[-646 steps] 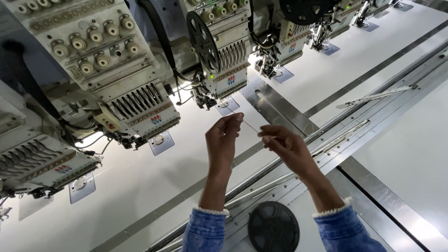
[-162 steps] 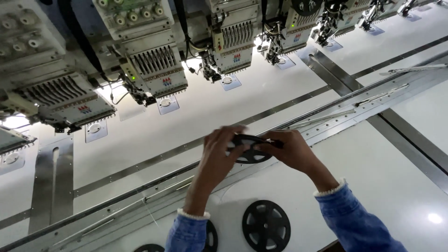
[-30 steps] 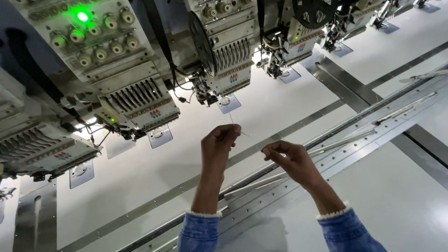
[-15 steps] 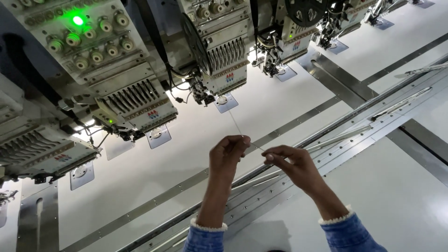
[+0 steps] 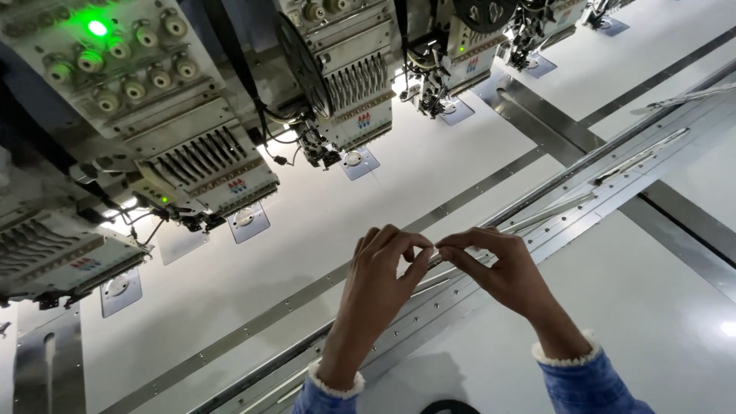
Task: The person threads multiple industrial sewing machines by hand. They pick up black thread spools, place them on the machines, and guide the thread through the needle area and tension mechanisms.
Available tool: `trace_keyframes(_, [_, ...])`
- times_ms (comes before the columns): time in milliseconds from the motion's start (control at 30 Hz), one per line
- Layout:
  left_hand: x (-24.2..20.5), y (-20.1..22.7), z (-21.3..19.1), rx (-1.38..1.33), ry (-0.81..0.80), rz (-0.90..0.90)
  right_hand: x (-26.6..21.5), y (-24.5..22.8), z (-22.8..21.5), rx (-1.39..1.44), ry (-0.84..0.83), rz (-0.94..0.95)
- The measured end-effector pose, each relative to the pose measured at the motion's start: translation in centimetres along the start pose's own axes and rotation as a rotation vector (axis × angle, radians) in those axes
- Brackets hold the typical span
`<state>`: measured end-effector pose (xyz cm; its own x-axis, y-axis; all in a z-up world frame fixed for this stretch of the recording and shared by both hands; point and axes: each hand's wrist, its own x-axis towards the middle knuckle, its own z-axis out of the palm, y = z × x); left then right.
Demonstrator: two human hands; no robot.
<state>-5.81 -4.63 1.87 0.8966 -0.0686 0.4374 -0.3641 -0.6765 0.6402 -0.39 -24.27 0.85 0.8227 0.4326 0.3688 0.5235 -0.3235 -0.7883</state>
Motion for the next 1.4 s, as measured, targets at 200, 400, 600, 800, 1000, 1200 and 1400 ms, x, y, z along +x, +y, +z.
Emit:
trace_keyframes(200, [0.2,0.1,-0.2,-0.129,-0.045,-0.108,0.0,0.6,0.5,0.237,0.042,0.26])
trace_keyframes(400, [0.2,0.5,0.0,-0.189,0.015,-0.143,0.6,-0.3,1.1,0.372,0.089,0.287])
trace_keyframes(600, [0.0,0.3,0.2,-0.243,0.061,-0.144,0.5,0.1,1.4,0.36,0.082,0.272])
trace_keyframes(800, [0.0,0.4,0.1,-0.254,0.046,-0.17,0.4,0.8,1.7,0.346,0.074,0.255])
trace_keyframes(1000, [0.2,0.6,0.0,-0.286,0.032,-0.197,0.4,0.9,1.6,0.3,0.057,0.208])
trace_keyframes(1200, [0.1,0.4,0.2,-0.273,0.054,-0.176,0.3,0.4,1.6,0.307,0.072,0.237])
trace_keyframes(1400, [0.0,0.3,0.3,-0.273,0.061,-0.178,0.2,0.6,1.8,0.269,0.053,0.17])
